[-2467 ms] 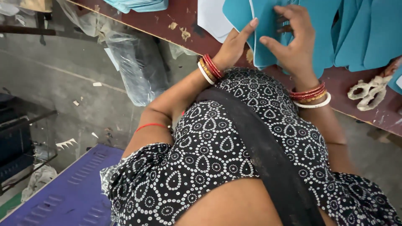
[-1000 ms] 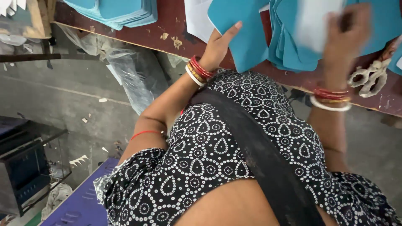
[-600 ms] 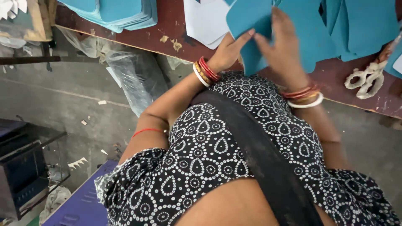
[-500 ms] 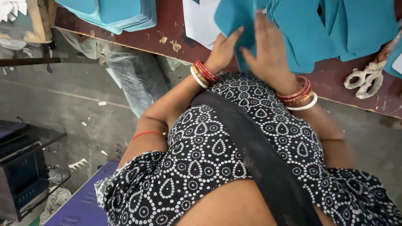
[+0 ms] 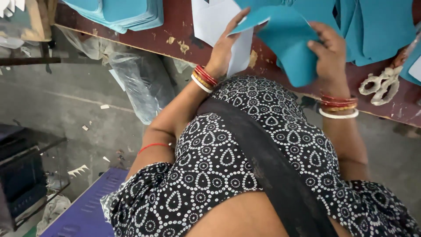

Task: Organizing and trimming blue fabric pieces and paper liners at a workbench.

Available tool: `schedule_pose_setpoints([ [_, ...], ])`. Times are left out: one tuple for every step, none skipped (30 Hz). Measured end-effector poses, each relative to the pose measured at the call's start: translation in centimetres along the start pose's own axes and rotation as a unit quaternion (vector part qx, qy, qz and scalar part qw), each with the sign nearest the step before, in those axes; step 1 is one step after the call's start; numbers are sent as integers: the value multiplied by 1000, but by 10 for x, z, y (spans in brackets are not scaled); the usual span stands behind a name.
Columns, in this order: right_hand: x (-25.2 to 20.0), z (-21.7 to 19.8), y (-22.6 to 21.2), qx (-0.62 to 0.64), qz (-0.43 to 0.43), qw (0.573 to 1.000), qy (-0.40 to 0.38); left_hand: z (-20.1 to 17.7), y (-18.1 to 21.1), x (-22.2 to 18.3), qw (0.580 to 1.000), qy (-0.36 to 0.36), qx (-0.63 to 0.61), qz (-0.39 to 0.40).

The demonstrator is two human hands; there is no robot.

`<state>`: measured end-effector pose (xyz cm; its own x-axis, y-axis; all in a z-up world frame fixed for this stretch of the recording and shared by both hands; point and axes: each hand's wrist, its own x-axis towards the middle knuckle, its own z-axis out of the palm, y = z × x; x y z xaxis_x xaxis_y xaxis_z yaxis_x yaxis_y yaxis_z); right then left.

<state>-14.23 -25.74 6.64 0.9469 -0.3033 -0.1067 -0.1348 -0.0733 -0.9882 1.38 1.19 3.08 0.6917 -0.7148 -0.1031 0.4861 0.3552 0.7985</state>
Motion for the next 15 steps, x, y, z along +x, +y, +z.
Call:
schedule_pose_setpoints([
  [-7, -7, 2, 1, 2, 1000, -1, -4, -4, 1, 1000, 2, 0, -1],
  [-14, -14, 5, 11, 24, 1000, 6, -8, -8, 2, 998, -13, 58, 33],
  [-20, -22, 7, 21, 45, 999, 16, -11, -11, 5, 991, -30, 116, 67],
  [-23, -27, 6, 21, 45, 999, 18, -7, 5, 4, 991, -32, 116, 66],
  [-27, -32, 4, 16, 50, 998, 20, -2, 20, 4, 966, -45, 238, 90],
  [-30, -38, 2, 11, 54, 998, 23, 4, 36, 4, 926, -57, 356, 113],
  [-33, -44, -8, 11, 55, 998, 25, 5, 51, 7, 926, -60, 356, 112],
  [-35, -49, -18, 5, 58, 998, 12, 7, 67, 10, 850, -81, 495, 160],
  [-39, -53, -28, 0, 62, 998, -1, 7, 83, 12, 750, -100, 621, 204],
  [-42, -56, -28, 2, 63, 998, 1, 8, 87, 12, 750, -103, 621, 202],
  [-44, -59, -29, -25, 60, 998, -11, 9, 90, 13, 698, -118, 663, 243],
  [-47, -63, -29, -52, 56, 997, -22, 10, 93, 14, 641, -133, 701, 282],
  [-43, -61, -29, -52, 57, 997, -18, 6, 90, 17, 641, -137, 700, 283],
  [-38, -60, -29, -102, 38, 993, -36, 3, 88, 19, 643, -144, 704, 266],
  [-34, -59, -29, -151, 20, 987, -54, 0, 85, 22, 644, -152, 708, 249],
])
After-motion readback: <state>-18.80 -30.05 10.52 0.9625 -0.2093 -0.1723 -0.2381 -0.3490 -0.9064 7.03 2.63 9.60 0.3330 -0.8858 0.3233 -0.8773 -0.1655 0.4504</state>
